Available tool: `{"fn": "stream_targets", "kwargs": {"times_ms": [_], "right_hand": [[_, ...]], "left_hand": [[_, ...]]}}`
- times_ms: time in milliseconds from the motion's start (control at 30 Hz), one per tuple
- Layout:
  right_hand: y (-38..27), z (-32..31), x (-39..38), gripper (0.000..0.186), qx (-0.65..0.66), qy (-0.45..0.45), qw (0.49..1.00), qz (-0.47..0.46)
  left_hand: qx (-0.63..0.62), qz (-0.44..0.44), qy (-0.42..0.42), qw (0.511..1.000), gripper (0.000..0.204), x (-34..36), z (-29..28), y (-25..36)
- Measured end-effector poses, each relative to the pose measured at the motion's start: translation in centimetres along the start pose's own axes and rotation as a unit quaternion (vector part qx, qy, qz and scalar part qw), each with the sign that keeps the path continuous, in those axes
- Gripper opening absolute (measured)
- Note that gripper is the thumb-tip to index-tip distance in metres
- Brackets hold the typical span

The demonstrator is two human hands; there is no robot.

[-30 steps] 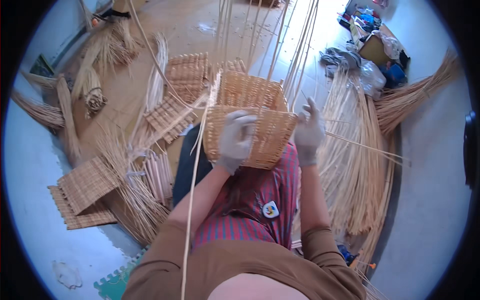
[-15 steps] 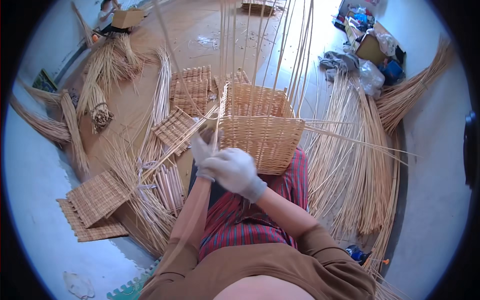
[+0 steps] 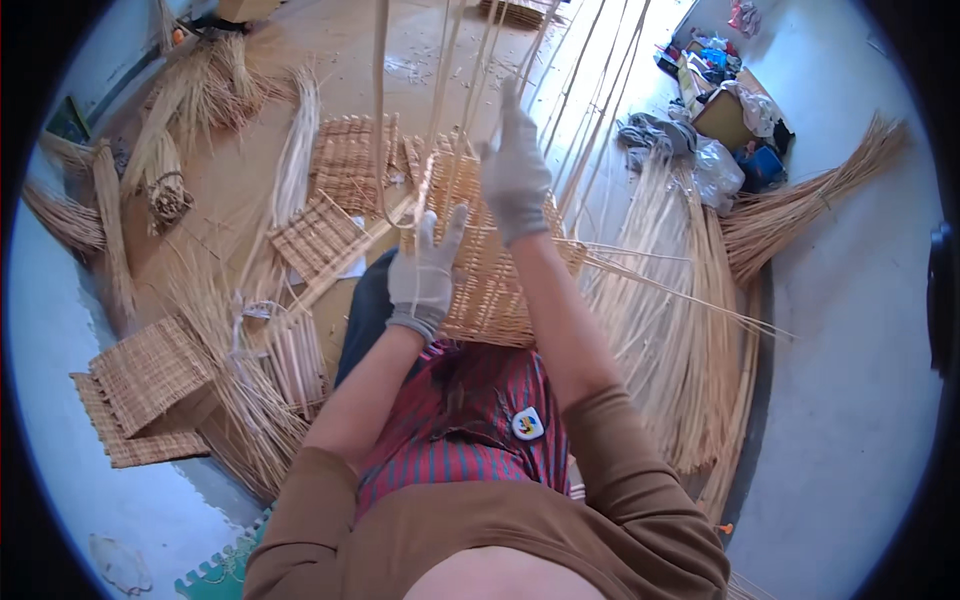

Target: Weaving a wicker basket, using pliers to trim reeds and a measuring tape to check dimensions.

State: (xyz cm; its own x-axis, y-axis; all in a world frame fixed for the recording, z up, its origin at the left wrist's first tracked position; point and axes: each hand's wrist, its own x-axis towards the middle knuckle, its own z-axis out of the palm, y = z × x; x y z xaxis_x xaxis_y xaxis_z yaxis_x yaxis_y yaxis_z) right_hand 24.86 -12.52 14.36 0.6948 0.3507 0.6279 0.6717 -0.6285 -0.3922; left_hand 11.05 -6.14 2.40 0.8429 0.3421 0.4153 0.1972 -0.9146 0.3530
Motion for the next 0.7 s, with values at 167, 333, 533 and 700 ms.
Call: {"fn": "stream_targets", "kwargs": {"times_ms": [167, 333, 533, 700], "right_hand": [[8.5, -0.6, -9.9, 0.048, 0.398, 0.117, 0.891, 0.186], [7.4, -4.5, -8.3, 0.044, 0.207, 0.005, 0.964, 0.168], [14.1, -6.2, -8.0, 0.039, 0.167, 0.161, 0.972, -0.042], [14.9, -7.5, -18.3, 0.026, 0.317, 0.163, 0.862, 0.362]], "left_hand": [[0.071, -0.005, -0.012, 0.997, 0.075, 0.2, -0.5, -0.2], [-0.088, 0.139, -0.004, 0.986, 0.074, 1.3, 0.8, 5.5], [0.037, 0.063, -0.056, 0.996, 0.076, 1.9, 2.2, 7.6], [-0.082, 0.073, 0.017, 0.994, 0.056, 1.5, 2.0, 6.7]]}}
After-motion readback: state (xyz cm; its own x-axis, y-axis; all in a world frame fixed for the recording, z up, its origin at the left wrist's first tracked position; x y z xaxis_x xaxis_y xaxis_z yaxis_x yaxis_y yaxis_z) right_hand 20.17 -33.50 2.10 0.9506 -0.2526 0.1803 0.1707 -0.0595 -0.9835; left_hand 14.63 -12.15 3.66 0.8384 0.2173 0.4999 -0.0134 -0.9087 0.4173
